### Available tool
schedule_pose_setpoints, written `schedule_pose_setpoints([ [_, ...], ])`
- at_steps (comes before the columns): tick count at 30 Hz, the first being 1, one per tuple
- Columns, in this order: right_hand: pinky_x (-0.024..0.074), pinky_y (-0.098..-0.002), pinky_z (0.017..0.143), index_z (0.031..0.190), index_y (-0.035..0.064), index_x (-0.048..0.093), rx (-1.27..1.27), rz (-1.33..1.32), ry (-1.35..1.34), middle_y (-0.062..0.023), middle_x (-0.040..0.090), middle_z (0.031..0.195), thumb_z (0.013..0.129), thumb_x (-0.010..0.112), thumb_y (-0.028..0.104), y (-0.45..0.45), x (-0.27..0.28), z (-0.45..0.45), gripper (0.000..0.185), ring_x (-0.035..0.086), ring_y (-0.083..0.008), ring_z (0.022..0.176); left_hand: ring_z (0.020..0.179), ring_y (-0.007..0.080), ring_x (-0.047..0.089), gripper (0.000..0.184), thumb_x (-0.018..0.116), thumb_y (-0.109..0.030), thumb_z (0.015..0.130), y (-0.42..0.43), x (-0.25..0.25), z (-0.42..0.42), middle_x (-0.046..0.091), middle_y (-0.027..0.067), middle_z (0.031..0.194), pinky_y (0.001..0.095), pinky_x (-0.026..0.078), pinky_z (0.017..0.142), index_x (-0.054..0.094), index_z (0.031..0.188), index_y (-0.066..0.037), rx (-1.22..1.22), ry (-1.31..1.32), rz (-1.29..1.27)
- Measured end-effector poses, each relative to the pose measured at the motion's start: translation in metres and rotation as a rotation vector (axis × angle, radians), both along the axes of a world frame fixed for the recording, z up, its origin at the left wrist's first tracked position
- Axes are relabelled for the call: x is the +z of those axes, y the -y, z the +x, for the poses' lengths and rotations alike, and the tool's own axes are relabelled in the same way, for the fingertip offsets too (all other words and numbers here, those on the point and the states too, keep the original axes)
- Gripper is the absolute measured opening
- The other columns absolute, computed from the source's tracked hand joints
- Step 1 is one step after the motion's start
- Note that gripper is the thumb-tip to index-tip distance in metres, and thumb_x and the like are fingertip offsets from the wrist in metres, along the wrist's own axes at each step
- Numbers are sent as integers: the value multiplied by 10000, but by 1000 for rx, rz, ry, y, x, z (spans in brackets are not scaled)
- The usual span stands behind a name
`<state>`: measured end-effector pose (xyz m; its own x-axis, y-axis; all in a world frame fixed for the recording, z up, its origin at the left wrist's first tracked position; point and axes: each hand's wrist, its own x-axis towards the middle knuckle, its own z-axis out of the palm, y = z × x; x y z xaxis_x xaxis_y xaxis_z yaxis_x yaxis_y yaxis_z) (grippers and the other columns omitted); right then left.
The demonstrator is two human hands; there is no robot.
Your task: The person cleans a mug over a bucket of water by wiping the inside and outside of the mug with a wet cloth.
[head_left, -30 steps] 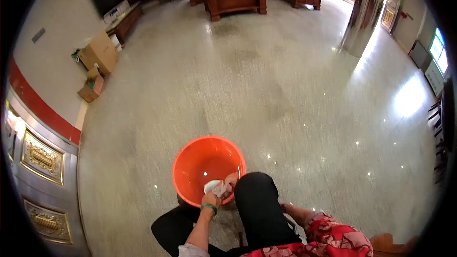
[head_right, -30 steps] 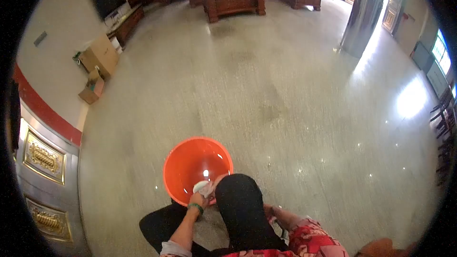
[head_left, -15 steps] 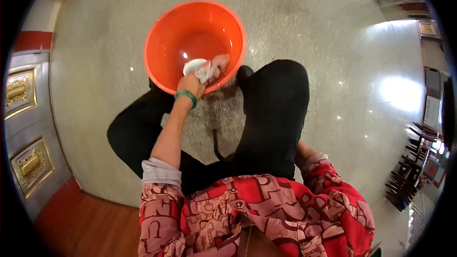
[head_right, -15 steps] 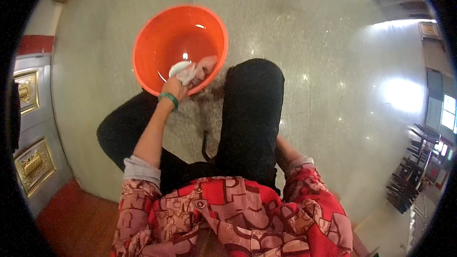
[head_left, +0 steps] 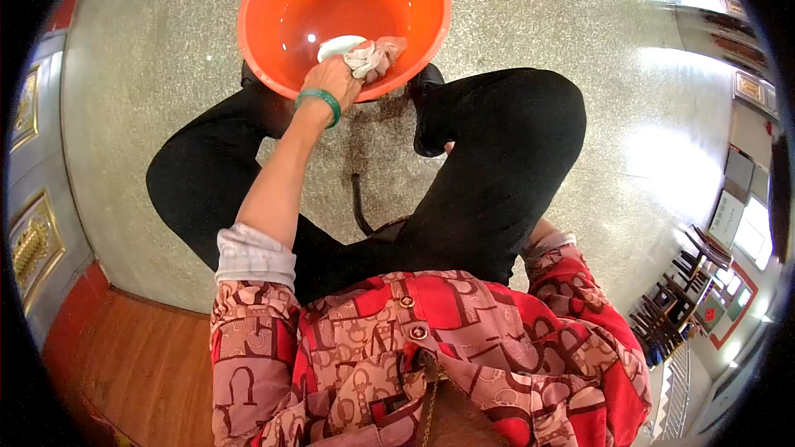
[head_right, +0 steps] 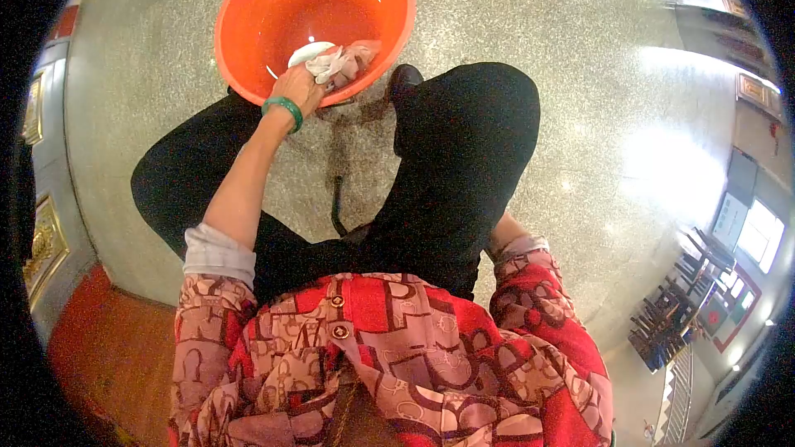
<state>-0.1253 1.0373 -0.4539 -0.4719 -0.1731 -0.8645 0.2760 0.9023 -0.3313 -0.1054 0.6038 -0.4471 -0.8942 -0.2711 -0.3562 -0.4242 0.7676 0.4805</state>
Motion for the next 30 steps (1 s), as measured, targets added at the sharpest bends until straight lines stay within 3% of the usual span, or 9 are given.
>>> schedule_pose_setpoints([
  [10, 469, -275, 571, 972, 49, 582, 113, 3, -34, -57, 615, 726, 865, 467, 276, 42, -30, -16, 277, 578, -135, 667, 827, 385, 563, 236, 511, -224, 771, 0, -15, -1, 595, 227, 857, 457, 456, 723, 604, 844, -19, 88, 7, 36],
  [15, 463, -266, 571, 956, 47, 594, 98, -25, -107, -51, 615, 717, 864, 468, 276, 39, -27, -32, 277, 574, -123, 660, 844, 375, 568, 280, 511, -258, 787, 2, -20, 0, 607, 198, 871, 443, 459, 737, 596, 972, -67, 48, -157, 69],
  [16, 462, -264, 571, 953, 47, 597, 80, -37, -142, -50, 615, 715, 864, 468, 275, 33, -24, -38, 277, 573, -121, 659, 893, 366, 555, 352, 503, -321, 813, -1, -21, -1, 606, 188, 924, 426, 450, 763, 567, 1084, -106, 118, -317, 106],
  [21, 457, -255, 571, 937, 45, 609, -126, -289, -596, -44, 615, 705, 864, 469, 274, 17, 25, -112, 279, 569, -108, 652, 985, 344, 524, 402, 482, -408, 836, 15, -32, -9, 576, 184, 1043, 395, 422, 818, 576, 1098, -118, 308, -240, 262],
  [23, 458, -235, 578, 966, 65, 602, -487, -502, -570, -31, 610, 720, 860, 497, 266, 59, 86, -147, 250, 561, -87, 643, 774, 284, 590, 447, 506, -435, 822, 19, -44, -13, 597, 173, 979, 362, 463, 619, 557, 1142, -126, 444, -190, 354],
  [24, 461, -233, 582, 990, 57, 594, -473, -564, -575, -33, 608, 732, 860, 505, 251, 89, 117, -158, 250, 562, -91, 647, 686, 259, 604, 466, 519, -445, 813, 21, -53, -15, 607, 169, 943, 347, 468, 531, 554, 1151, -126, 496, -182, 379],
  [26, 468, -232, 596, 1041, 43, 575, -326, -664, -598, -37, 609, 769, 862, 513, 234, 146, 159, -173, 269, 566, -95, 666, 602, 234, 619, 478, 534, -451, 805, 23, -68, -18, 620, 154, 893, 326, 470, 427, 560, 1145, -117, 570, -225, 381],
  [29, 460, -232, 595, 1091, 59, 562, 125, -669, -519, -13, 604, 798, 859, 516, 193, 237, 162, -172, 271, 572, -92, 705, 732, 288, 630, 482, 525, -457, 804, 22, -51, -20, 620, 173, 932, 364, 500, 541, 561, 1127, -101, 601, -160, 348],
  [30, 471, -261, 617, 1092, 57, 559, 406, -671, -541, -37, 619, 851, 814, 569, 207, 262, 141, -168, 316, 586, -146, 726, 856, 332, 578, 479, 503, -462, 804, 19, -34, -17, 601, 187, 978, 387, 459, 687, 566, 1114, -103, 559, -132, 301],
])
